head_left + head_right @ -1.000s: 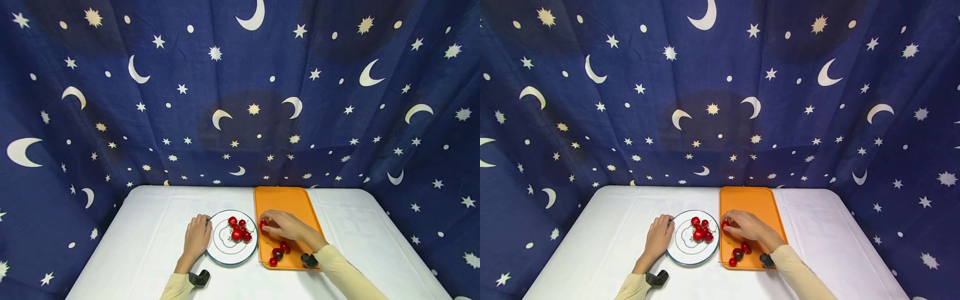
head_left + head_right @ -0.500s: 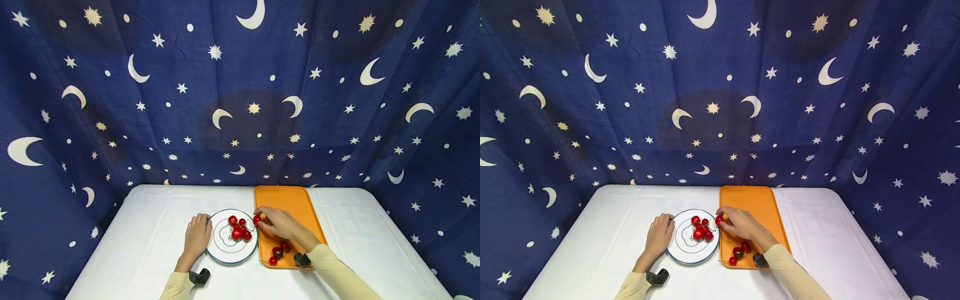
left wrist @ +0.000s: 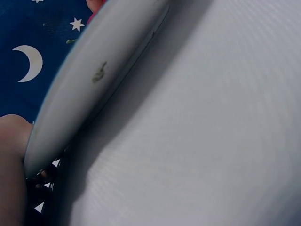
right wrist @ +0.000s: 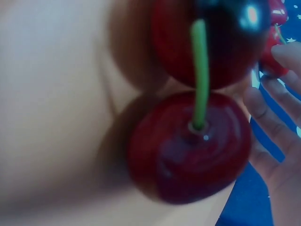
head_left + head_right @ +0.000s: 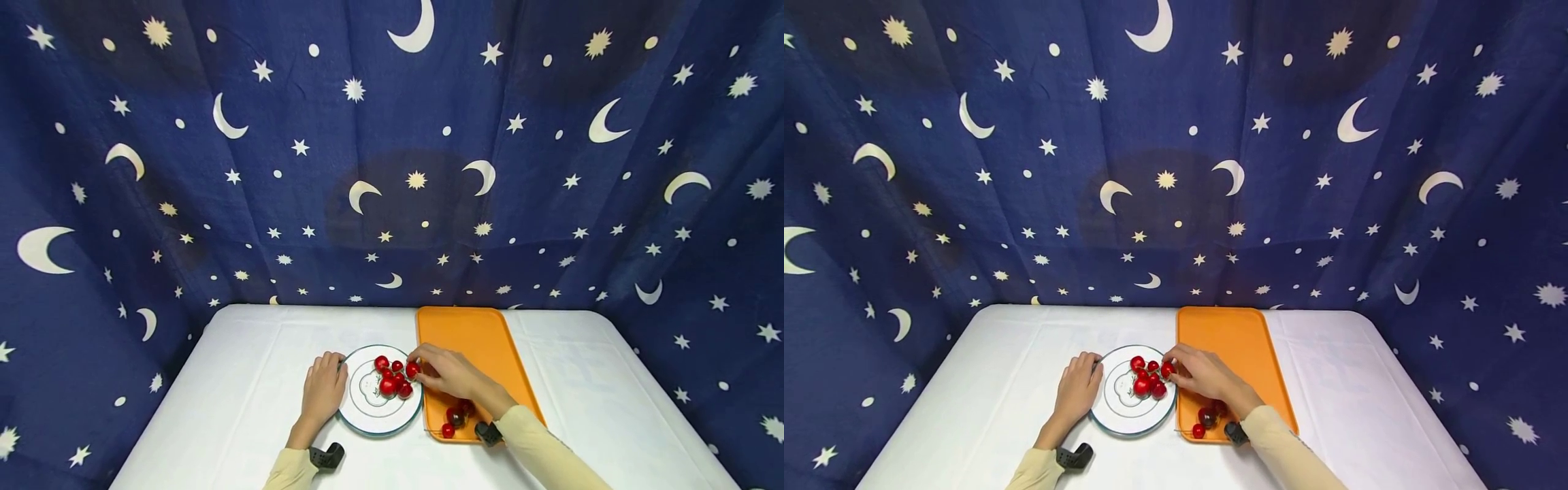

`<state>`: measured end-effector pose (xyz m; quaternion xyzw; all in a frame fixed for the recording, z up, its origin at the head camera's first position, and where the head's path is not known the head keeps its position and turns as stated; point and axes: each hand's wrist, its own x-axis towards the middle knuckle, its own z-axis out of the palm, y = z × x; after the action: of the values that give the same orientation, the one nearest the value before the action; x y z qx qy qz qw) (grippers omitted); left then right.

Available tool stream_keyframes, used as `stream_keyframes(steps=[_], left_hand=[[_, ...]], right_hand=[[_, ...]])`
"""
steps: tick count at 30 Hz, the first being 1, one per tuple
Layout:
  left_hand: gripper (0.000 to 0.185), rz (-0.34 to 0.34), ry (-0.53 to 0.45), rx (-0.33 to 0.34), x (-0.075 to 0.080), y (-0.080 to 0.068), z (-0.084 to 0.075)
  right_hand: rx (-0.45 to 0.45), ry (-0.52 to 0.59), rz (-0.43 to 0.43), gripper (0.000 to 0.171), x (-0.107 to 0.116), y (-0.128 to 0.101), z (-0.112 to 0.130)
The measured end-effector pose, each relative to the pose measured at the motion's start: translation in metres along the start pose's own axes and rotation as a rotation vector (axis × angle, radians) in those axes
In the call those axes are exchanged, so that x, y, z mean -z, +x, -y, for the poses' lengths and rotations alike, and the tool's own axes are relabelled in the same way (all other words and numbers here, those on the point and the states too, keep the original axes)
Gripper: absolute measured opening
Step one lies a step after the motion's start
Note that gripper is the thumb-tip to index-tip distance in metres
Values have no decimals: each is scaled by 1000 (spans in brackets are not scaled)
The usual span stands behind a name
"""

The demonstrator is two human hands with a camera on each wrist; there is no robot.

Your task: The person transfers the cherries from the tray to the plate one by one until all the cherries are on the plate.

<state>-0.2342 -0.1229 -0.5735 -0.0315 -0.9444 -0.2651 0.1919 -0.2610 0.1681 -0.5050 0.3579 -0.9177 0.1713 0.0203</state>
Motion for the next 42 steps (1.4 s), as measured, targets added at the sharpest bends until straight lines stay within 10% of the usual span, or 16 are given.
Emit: stream_keyframes(steps=[21,42], left_hand=[[24,10,-14,8,-1,-1,1],[26,19,-7,19,0,2,0]], right_hand=[[-17,15,24,36,10,-10,-8],[91,239,254,27,28,-33,-37]])
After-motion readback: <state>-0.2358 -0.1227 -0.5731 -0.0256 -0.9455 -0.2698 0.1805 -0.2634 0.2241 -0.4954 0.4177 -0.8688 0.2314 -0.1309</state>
